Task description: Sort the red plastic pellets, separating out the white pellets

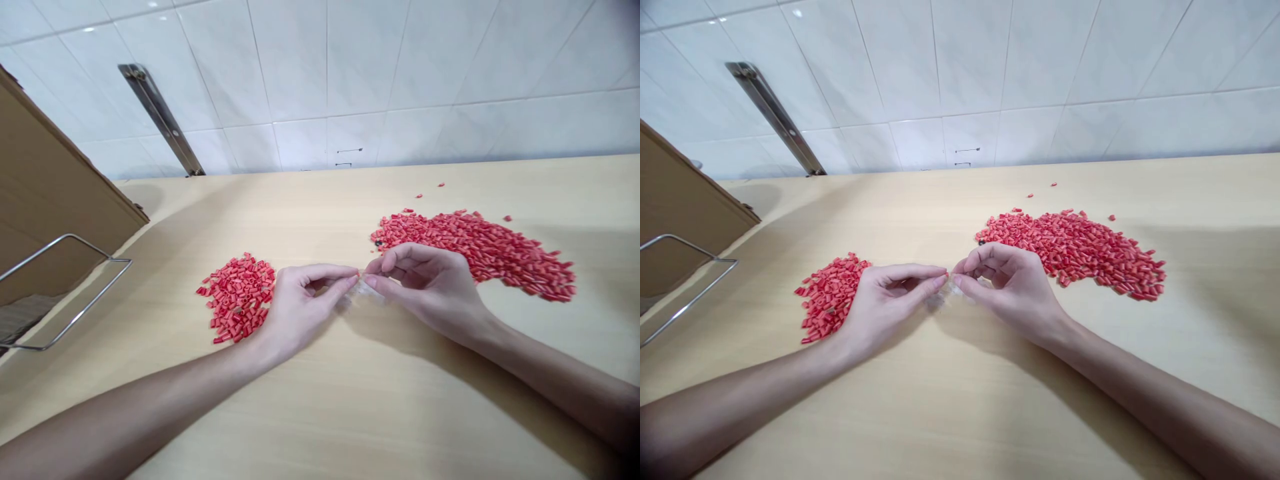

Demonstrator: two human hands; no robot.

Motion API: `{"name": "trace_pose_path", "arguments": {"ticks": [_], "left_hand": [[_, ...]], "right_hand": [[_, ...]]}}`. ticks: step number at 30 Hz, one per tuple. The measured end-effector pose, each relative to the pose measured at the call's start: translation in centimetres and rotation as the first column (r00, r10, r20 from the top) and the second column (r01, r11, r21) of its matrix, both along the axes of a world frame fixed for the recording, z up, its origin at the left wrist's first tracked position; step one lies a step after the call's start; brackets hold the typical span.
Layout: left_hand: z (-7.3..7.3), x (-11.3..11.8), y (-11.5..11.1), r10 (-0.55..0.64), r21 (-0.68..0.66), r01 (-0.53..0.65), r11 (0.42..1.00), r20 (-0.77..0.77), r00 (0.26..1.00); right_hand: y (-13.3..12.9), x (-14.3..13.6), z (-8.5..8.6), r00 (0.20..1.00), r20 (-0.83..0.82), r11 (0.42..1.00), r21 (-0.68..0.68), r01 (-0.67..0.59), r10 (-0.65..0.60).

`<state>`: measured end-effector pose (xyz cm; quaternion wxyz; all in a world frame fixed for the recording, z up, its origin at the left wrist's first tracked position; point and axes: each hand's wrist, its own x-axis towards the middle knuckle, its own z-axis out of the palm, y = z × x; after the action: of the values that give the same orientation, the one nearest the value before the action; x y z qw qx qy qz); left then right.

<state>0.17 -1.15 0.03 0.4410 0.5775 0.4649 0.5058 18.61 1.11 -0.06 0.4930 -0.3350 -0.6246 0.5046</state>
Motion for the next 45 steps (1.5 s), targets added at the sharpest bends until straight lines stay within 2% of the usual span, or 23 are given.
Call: {"name": "trace_pose_path", "arguments": {"ticks": [20,29,33,36,38,40,43,45], "left_hand": [[0.2,0.0,0.0,-0.019,-0.019,0.018,1.000,-0.026,0.999],[0.3,0.0,0.0,-0.029,-0.016,0.029,0.999,-0.027,0.999],[0.2,0.0,0.0,-0.032,-0.026,0.031,0.999,-0.015,0.999],[0.2,0.1,0.1,-0.032,-0.058,0.035,0.998,0.053,0.998],[0.1,0.2,0.1,-0.029,-0.081,0.037,0.996,0.106,0.994],[0.0,0.2,0.0,-0.025,-0.080,0.035,0.996,0.116,0.993],[-0.2,0.2,0.0,-0.016,-0.013,0.016,1.000,0.039,0.999],[-0.2,0.1,0.0,-0.009,0.077,0.014,0.997,-0.056,0.998]], "right_hand": [[-0.1,0.1,-0.1,1.000,-0.006,1.000,-0.004,-0.023,0.023],[-0.1,0.0,0.1,0.999,0.033,1.000,0.002,0.008,-0.008],[-0.1,0.0,0.1,1.000,0.011,1.000,-0.003,-0.004,0.004],[-0.2,-0.1,0.2,1.000,-0.016,1.000,-0.003,-0.017,0.017],[-0.1,-0.1,0.3,0.999,-0.022,0.999,-0.002,0.033,-0.033],[0.2,0.0,0.3,0.982,-0.024,0.982,-0.008,0.189,-0.189],[0.9,0.3,0.3,0.870,-0.037,0.871,-0.035,0.490,-0.491],[1.4,0.5,0.2,0.793,-0.043,0.794,-0.061,0.605,-0.607]]}}
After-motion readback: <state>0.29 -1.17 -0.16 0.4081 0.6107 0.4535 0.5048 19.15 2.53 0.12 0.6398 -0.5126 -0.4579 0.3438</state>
